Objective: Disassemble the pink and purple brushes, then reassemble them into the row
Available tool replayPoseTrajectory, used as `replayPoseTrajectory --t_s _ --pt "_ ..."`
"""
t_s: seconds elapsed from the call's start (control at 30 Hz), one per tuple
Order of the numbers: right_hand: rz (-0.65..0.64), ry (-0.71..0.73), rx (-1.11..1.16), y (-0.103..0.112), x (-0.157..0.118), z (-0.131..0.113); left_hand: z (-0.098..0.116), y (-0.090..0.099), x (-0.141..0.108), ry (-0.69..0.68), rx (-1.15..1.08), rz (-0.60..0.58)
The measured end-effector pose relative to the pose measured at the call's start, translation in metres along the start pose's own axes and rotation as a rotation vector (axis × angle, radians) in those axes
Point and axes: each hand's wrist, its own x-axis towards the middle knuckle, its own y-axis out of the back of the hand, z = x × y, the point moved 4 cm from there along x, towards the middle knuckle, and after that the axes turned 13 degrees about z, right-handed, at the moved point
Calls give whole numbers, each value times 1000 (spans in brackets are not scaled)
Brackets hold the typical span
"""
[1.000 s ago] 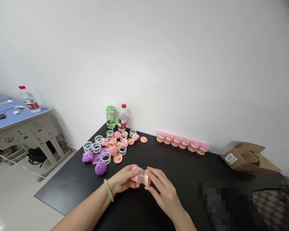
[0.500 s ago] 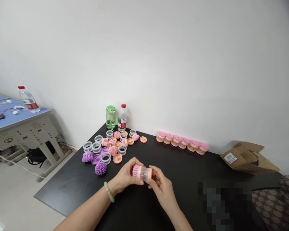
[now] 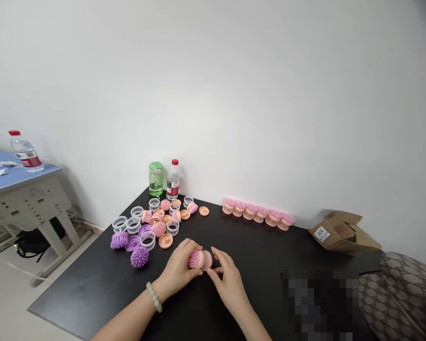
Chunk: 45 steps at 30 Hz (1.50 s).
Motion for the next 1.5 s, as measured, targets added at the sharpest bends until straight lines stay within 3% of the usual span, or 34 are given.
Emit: replayPoseTrajectory --t_s 0.13,0.3,0.47,0.63,0.9,1.0,1.1,1.27,1.4,1.5 --pt "-53 230 -102 -6 -4 -10 2 -3 -1 -18 48 -38" --pt "-33 252 -225 -17 0 -6 -3 -11 -4 -8 20 -40" --pt "58 197 -331 -20 31 16 -8 -10 -7 69 -43 26" --pt "140 130 -477 -19 90 44 -10 -7 -7 107 -20 37" --pt "141 -153 -715 -33 180 80 -7 -14 -10 -16 77 -72" --pt "158 -234 -765 -36 198 88 -13 -20 -10 -90 146 -103" --pt "172 -239 -771 -38 200 91 -26 -31 -11 -179 183 -55" --pt "126 -29 -674 -57 182 77 -42 -48 -19 -195 241 44" --pt "29 235 -545 -92 174 47 -41 -46 -20 -2 95 52" --pt "-40 321 -519 -122 182 28 -42 -42 -18 168 7 34"
